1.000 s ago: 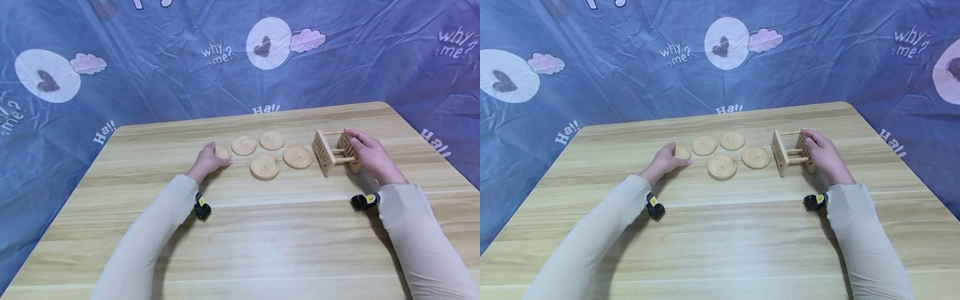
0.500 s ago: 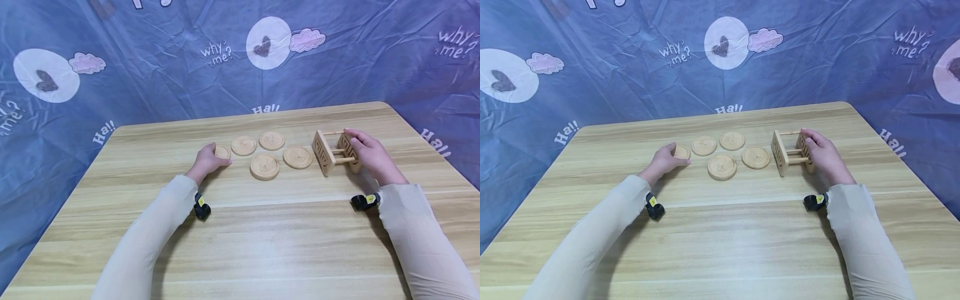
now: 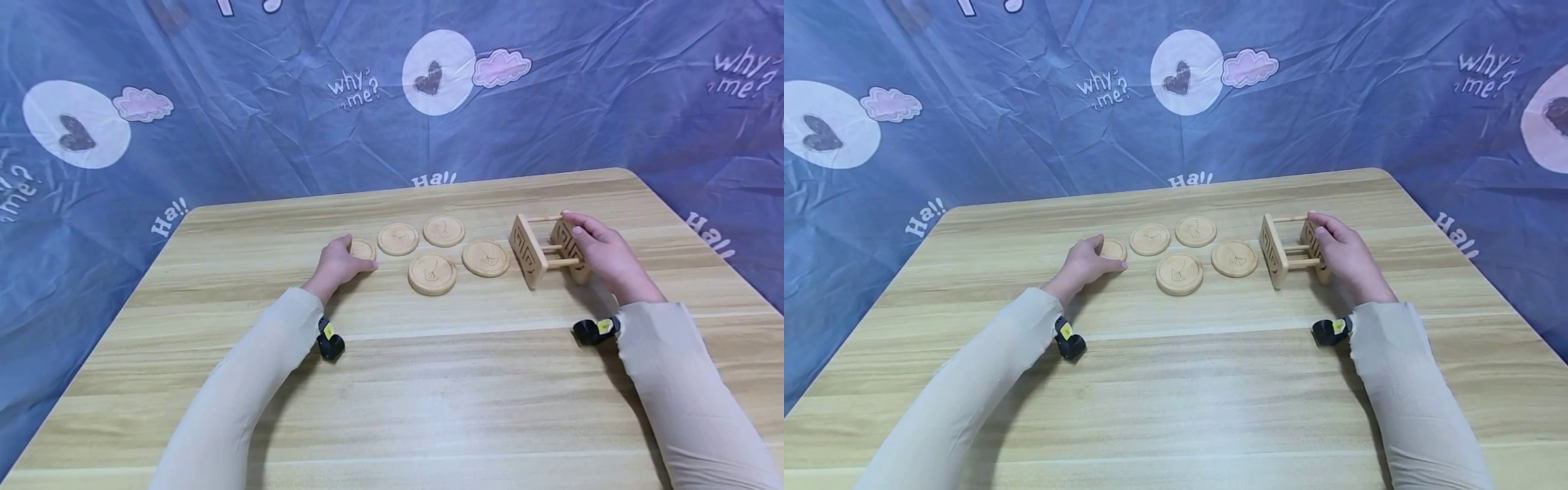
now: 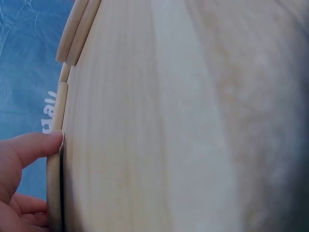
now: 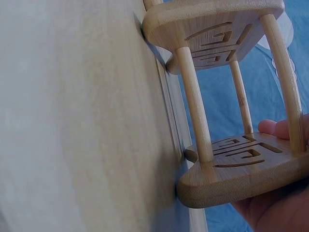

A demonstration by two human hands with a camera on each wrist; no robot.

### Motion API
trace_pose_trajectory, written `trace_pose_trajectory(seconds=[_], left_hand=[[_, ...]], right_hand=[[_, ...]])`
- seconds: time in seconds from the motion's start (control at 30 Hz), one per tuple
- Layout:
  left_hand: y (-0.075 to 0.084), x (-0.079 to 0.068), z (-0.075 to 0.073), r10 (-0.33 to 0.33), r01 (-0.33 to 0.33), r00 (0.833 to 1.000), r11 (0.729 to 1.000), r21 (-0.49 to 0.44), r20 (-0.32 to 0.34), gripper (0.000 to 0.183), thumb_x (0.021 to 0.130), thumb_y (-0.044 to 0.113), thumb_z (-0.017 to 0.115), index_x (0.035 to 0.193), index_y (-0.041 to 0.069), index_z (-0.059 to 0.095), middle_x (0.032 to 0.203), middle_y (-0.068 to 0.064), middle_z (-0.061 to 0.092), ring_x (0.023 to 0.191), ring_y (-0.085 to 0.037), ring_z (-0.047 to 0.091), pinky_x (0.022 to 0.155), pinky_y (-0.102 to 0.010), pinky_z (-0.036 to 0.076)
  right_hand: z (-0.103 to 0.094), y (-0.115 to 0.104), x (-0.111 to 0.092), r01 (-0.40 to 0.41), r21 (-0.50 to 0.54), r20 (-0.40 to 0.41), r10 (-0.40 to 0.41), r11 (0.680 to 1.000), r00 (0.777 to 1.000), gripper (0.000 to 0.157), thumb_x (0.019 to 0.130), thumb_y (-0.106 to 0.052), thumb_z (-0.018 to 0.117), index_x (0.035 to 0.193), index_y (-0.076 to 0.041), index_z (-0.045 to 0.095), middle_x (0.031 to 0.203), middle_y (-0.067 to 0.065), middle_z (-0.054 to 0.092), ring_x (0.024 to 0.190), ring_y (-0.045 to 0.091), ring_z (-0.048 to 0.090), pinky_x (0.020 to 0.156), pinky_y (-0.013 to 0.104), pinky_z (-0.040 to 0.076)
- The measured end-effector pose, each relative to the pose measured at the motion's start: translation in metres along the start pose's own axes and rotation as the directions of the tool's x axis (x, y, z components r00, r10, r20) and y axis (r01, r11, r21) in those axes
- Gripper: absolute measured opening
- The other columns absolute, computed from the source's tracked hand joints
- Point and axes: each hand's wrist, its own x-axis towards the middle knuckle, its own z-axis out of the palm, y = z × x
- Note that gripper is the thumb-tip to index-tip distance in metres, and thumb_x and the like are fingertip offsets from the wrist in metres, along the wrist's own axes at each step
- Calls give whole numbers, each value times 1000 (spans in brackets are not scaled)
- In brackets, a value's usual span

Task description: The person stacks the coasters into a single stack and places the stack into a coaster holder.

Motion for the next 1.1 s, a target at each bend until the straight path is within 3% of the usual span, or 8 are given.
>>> trace_pose_trajectory(seconds=[0.8,1.1], left_hand=[[7,-3,6,19,-20,999,999,-30,-38,92,73,29,77,146,5,26,149,-11,31,138,-27,26,111,-37,29],[12,-4,6,22,-23,999,1000,-14,-47,92,72,29,78,145,5,27,149,-12,31,138,-28,26,112,-36,27]], right_hand=[[0,-1,-2,-19,-24,-9,19,1000,1000,56,100,-36,24,146,-5,21,152,21,17,136,38,18,113,50,15],[0,0,1,1,-18,-14,-1,1000,1000,53,101,-30,23,147,-3,20,152,21,16,137,38,18,114,49,14]])
